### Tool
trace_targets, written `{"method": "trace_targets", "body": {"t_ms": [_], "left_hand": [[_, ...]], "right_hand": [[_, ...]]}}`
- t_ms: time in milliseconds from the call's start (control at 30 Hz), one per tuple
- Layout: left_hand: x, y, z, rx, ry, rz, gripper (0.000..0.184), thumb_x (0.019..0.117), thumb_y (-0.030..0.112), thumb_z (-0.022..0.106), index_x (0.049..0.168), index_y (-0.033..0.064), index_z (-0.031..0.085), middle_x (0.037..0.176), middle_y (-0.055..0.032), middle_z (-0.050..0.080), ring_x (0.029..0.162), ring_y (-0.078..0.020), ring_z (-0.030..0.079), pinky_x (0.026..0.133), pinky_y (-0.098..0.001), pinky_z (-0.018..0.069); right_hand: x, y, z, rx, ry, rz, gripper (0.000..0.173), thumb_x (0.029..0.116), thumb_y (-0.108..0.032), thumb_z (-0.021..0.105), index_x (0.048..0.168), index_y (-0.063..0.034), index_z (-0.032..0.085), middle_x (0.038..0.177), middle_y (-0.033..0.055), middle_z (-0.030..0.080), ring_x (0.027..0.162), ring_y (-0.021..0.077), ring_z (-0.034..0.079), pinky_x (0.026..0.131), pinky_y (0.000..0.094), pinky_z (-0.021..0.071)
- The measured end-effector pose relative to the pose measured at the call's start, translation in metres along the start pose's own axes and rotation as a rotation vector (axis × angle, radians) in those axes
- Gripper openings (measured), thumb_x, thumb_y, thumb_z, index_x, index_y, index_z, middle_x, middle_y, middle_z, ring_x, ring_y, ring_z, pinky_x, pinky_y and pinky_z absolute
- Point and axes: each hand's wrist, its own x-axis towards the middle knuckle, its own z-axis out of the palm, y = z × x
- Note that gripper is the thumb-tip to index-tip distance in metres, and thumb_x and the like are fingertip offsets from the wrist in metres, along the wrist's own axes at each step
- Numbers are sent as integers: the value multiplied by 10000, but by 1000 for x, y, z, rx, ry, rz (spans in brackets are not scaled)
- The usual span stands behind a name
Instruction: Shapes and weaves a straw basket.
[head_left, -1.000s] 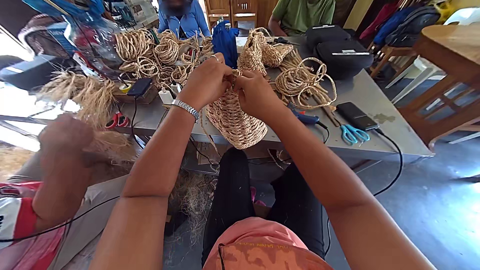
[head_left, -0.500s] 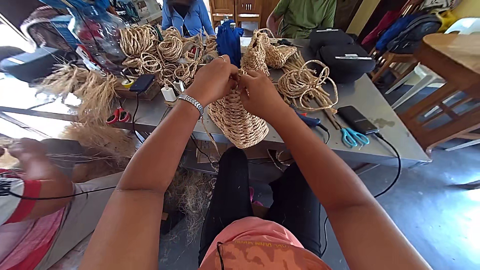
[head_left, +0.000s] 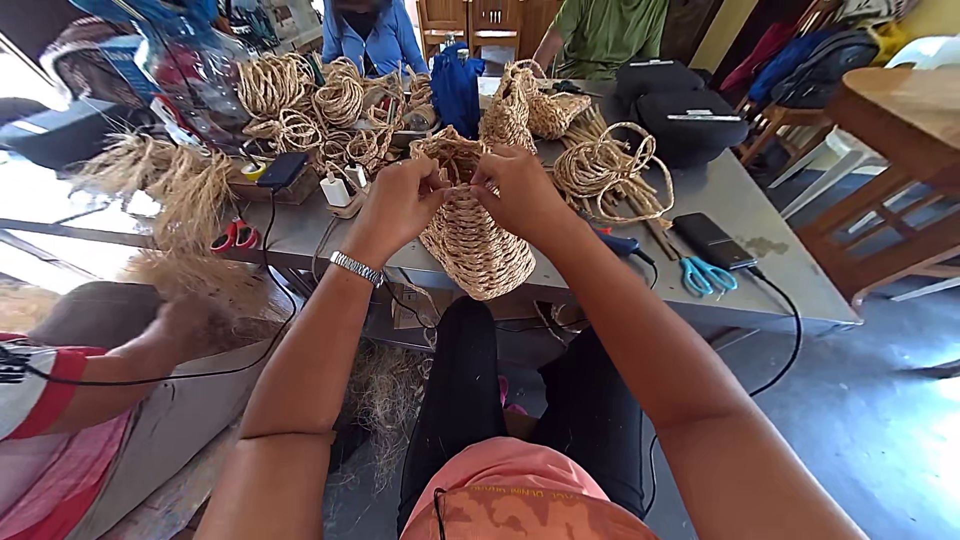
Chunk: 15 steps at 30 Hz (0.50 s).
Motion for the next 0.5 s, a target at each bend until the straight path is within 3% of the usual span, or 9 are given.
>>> {"method": "trace_targets", "body": {"t_ms": [133,233,333,500], "left_hand": [[-5,-13,1,-94,91,14,217,1036,236,595,1131,63,686,1001,-99,704,861,-200,666,809,-434,535],[15,-14,-9,26,126,209,223,1044,147,542,1123,48,726,1103,-150,700,1029,-277,667,941,-485,510],[42,-9,-24,152,-22,323,214,1034,92,536,1099,43,734,1131,-207,647,1060,-355,626,956,-524,480],[62,-10,-31,185,-200,305,177,1019,88,581,1072,82,750,1150,-196,642,1126,-358,604,1004,-544,451]], "right_hand": [[1,-4,0,-27,-22,10,175,984,-104,637,1062,32,716,1120,210,671,1146,380,609,1016,489,487],[3,-5,0,-75,-37,-7,157,965,-79,645,1051,33,713,1103,215,677,1159,396,607,1022,504,485],[3,-8,-2,-88,-55,6,153,961,-65,636,1058,27,711,1146,208,671,1188,389,598,1031,505,482],[2,-10,1,-92,-37,11,155,959,-44,620,1060,30,712,1167,208,672,1195,394,593,1030,503,482]]}}
